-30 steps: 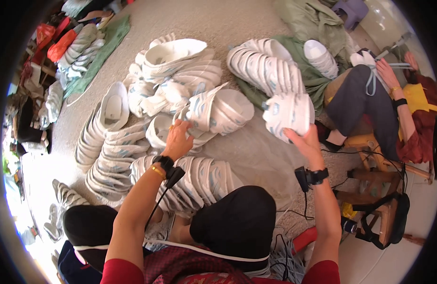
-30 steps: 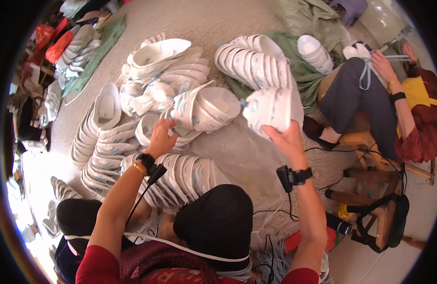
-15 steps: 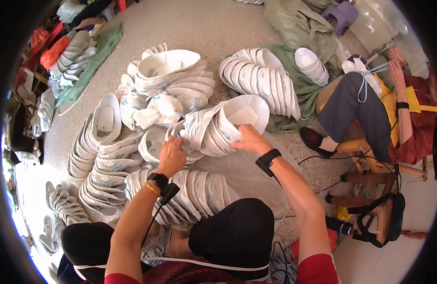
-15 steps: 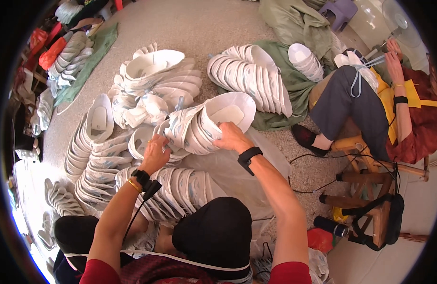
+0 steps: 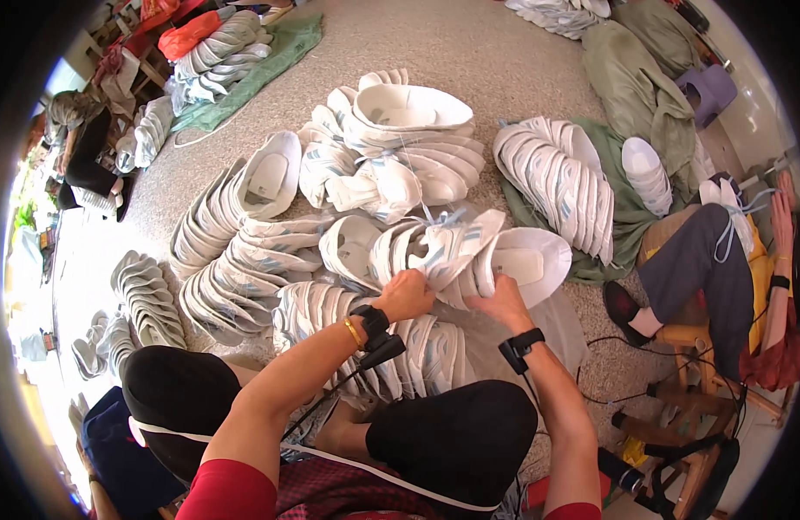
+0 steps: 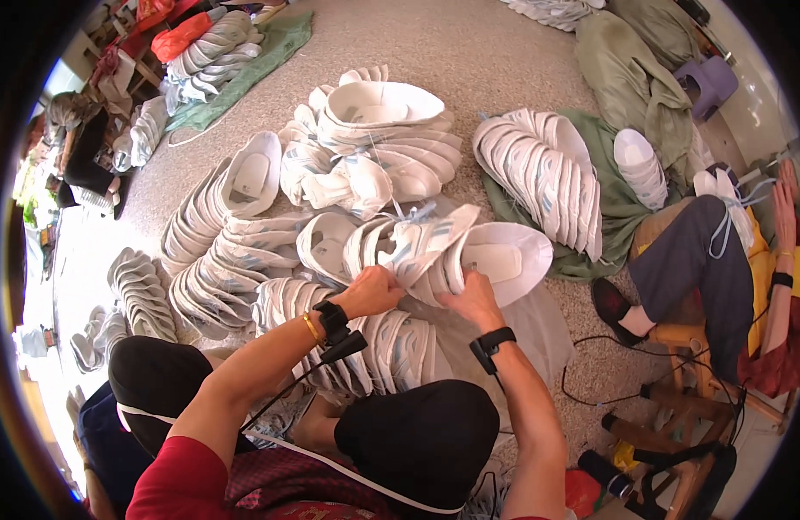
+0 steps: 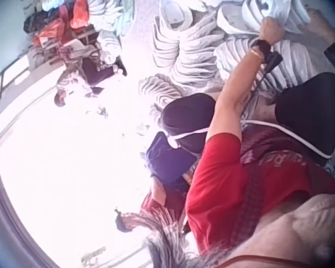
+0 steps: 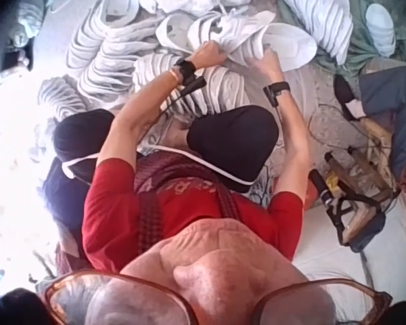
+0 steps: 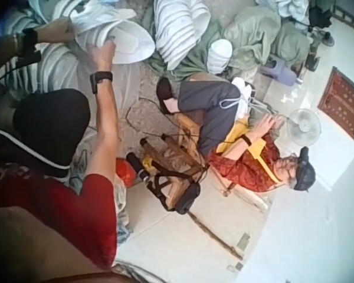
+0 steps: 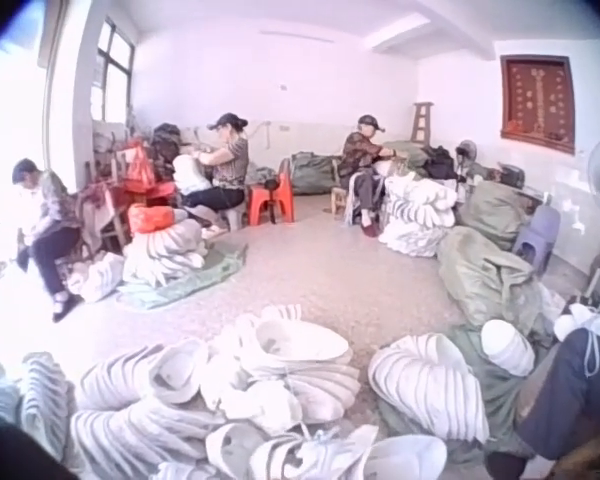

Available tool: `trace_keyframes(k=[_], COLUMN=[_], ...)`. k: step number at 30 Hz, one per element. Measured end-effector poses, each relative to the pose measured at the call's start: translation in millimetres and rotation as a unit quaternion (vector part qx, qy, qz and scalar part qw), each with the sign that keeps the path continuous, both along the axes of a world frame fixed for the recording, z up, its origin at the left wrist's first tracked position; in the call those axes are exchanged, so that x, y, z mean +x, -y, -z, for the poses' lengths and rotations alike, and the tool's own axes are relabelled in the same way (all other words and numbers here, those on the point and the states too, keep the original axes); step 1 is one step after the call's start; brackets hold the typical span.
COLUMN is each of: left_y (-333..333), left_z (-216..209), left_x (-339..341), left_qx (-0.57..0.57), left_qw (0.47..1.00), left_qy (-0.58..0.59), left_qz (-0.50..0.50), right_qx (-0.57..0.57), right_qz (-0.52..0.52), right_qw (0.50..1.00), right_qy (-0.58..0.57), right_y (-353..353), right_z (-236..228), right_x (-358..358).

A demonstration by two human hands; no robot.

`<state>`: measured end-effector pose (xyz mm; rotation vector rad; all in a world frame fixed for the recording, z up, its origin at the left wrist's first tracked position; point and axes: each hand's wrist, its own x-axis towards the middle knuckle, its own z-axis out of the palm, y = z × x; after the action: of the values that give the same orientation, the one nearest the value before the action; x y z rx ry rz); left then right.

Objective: Organizing shoe uppers on the floor and using a measuring tape to measure specific components.

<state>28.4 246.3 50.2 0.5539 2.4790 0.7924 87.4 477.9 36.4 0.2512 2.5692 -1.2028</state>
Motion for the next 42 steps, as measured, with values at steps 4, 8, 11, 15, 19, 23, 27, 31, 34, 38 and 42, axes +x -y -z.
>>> trace_keyframes(k=[4, 8, 11, 15, 19, 23, 27, 31, 34, 38, 42], left_y=[-4.7, -13.8, -19.2, -17.7, -8.6, -9.0, -11.4, -8.5, -16.7, -51.6, -79.1], left_z=[11.7, 15.2, 9.7, -0.6, -2.9, 2.3, -11.7, -47.0, -62.3, -41.4, 18.4], left_x=[15.1, 27.5, 29.0, 18.1, 8.3, 4.7, 5.1, 0.1, 5.1, 42.0, 66.4], left_qx=[0.125, 0.213, 0.179, 0.165, 0.145, 0.061, 0.113, 0.167, 0.136, 0.252, 0.234], left_qw=[0.957, 0.910, 0.962, 0.975, 0.968, 0.991, 0.981, 0.978, 0.988, 0.960, 0.955], left_qy=[0.253, 0.340, 0.183, -0.071, -0.176, -0.117, -0.146, -0.091, 0.001, 0.097, 0.152], left_qz=[-0.071, -0.103, -0.091, -0.129, -0.107, -0.030, -0.066, -0.089, -0.078, 0.079, 0.099], right_qx=[-0.005, 0.034, 0.041, 0.055, 0.061, 0.069, -0.009, -0.177, -0.342, -0.275, -0.181], right_qz=[0.056, 0.096, 0.098, 0.110, 0.141, 0.159, 0.170, 0.191, 0.339, 0.307, 0.301], right_qw=[0.997, 0.984, 0.981, 0.977, 0.980, 0.976, 0.978, 0.959, 0.863, 0.895, 0.928], right_qy=[-0.049, -0.146, -0.161, -0.174, -0.128, -0.133, -0.121, -0.113, -0.152, -0.170, -0.127], right_y=[23.0, 37.3, 40.7, 46.2, 59.2, 62.6, 40.5, 2.5, -15.2, -19.8, -17.1], right_z=[18.6, 36.4, 38.1, 25.7, 19.7, 30.6, 20.4, -28.5, -66.2, -90.5, -60.0], right_x=[10.5, 15.0, 17.8, 19.7, 13.0, -4.1, 2.1, 33.6, 61.9, 106.6, 126.1])
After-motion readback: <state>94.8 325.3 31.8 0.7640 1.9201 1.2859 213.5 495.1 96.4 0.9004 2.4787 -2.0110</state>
